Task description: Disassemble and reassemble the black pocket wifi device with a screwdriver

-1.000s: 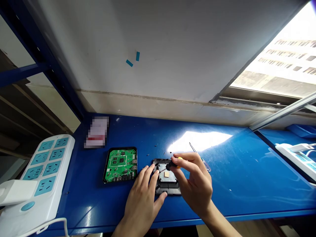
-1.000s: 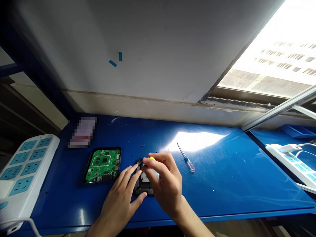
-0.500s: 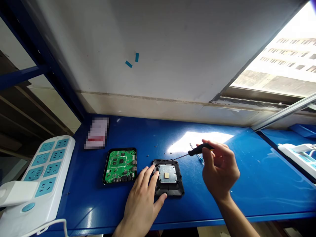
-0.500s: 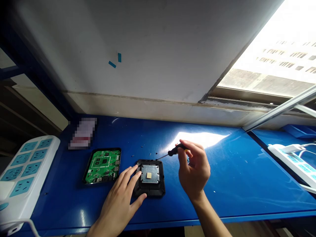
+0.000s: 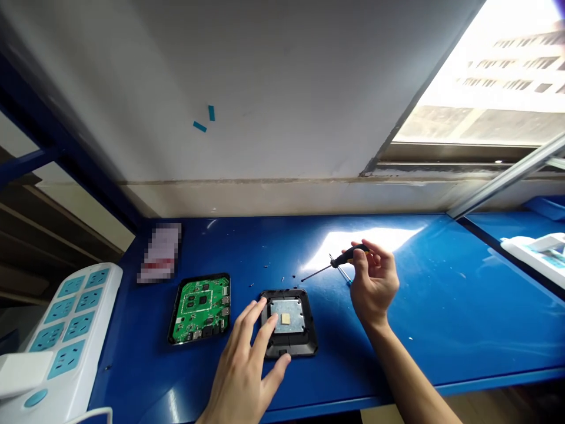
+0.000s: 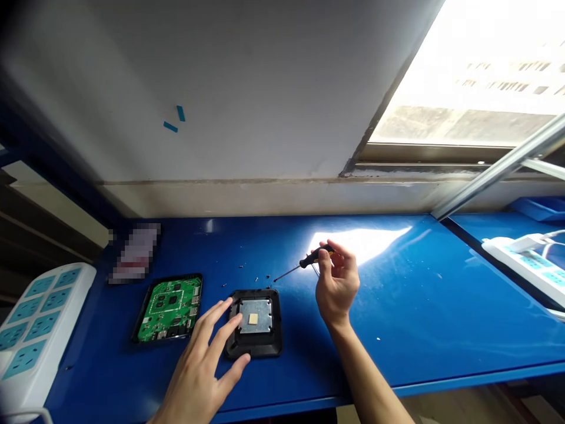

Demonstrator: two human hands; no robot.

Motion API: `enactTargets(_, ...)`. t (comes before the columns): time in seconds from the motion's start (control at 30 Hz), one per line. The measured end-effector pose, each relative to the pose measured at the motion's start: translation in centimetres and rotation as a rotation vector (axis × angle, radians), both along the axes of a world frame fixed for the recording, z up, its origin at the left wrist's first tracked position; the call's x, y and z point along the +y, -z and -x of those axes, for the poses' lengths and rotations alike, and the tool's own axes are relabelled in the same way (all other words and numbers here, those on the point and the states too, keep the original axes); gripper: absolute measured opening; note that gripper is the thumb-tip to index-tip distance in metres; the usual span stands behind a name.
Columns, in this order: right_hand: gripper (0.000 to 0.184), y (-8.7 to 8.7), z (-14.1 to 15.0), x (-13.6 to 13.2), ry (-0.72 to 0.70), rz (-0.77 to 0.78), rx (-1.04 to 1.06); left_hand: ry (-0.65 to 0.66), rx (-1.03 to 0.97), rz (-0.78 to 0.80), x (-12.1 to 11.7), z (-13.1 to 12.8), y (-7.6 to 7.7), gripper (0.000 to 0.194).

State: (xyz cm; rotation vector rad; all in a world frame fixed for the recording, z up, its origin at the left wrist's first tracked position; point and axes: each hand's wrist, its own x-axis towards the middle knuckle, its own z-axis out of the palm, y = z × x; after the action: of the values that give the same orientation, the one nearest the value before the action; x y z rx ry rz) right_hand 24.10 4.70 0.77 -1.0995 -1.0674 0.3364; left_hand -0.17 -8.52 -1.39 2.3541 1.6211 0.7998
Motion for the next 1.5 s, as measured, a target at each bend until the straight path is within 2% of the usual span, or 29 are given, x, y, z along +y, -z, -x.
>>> enactTargets(0.1, 0.025, -0.4, -0.3, 0.0, 0.001, -0.006, 0.049, 0.104, 0.050, 0.006, 1.4, -1.4, -1.3, 0.052)
enactTargets(0.23, 0.024, -0.7, -0.5, -0.2, 0.018, -0.002, 0.098, 0.109, 0.135, 0.146, 4.3, -4.2, -3.0, 0.067)
enactTargets(0.33, 0.024, -0.9, -0.5, -0.3, 0.004, 0.007, 0.127, 0.139, 0.165, 0.234, 6.0, -5.9, -3.6, 0.070)
enactTargets(0.47, 0.023, -1.1, -0.6, -0.4, -0.026, 0.005, 0.159, 0.150, 0.161, 0.287, 7.3, -7.0, -3.6, 0.068)
enactTargets(0.67, 0.019, -1.1, -0.8, -0.8, -0.015, -0.040, 0.148, 0.147, 0.165, 0.332, 8.0, -7.2, -2.8, 0.067)
enactTargets(0.8, 0.019, -0.9, -0.9, -0.9, 0.032, -0.089, 0.118, 0.135, 0.151, 0.328, 8.0, -6.7, -2.7, 0.064)
enactTargets(0.9, 0.024, -0.7, -1.1, -0.7, 0.073, -0.051, -0.014, 0.118, 0.113, 0.276, 7.5, -5.5, -2.5, 0.059)
enactTargets(1.0, 0.030, -0.4, -1.4, -0.4, 0.100, 0.127, -0.272, 0.070, 0.070, 0.239, 6.5, -3.5, -2.1, 0.054)
enactTargets(1.13, 0.024, 0.3, -1.6, -0.2, 0.000, 0.408, -0.592, -0.013, 0.062, 0.258, 4.8, -0.6, -1.0, 0.053)
enactTargets(1.23, 0.015, 1.0, -1.3, -0.4, -0.033, 0.493, -0.709, -0.017, 0.070, 0.266, 3.7, 0.7, -0.3, 0.052)
enactTargets(1.33, 0.014, 1.5, -1.2, -0.6, -0.012, 0.578, -0.809, -0.031, 0.088, 0.282, 3.1, 1.2, 0.0, 0.050)
enactTargets(1.5, 0.022, 0.9, -1.0, -0.8, 0.047, 0.594, -0.879, -0.041, 0.137, 0.281, 3.0, 1.1, -0.4, 0.051)
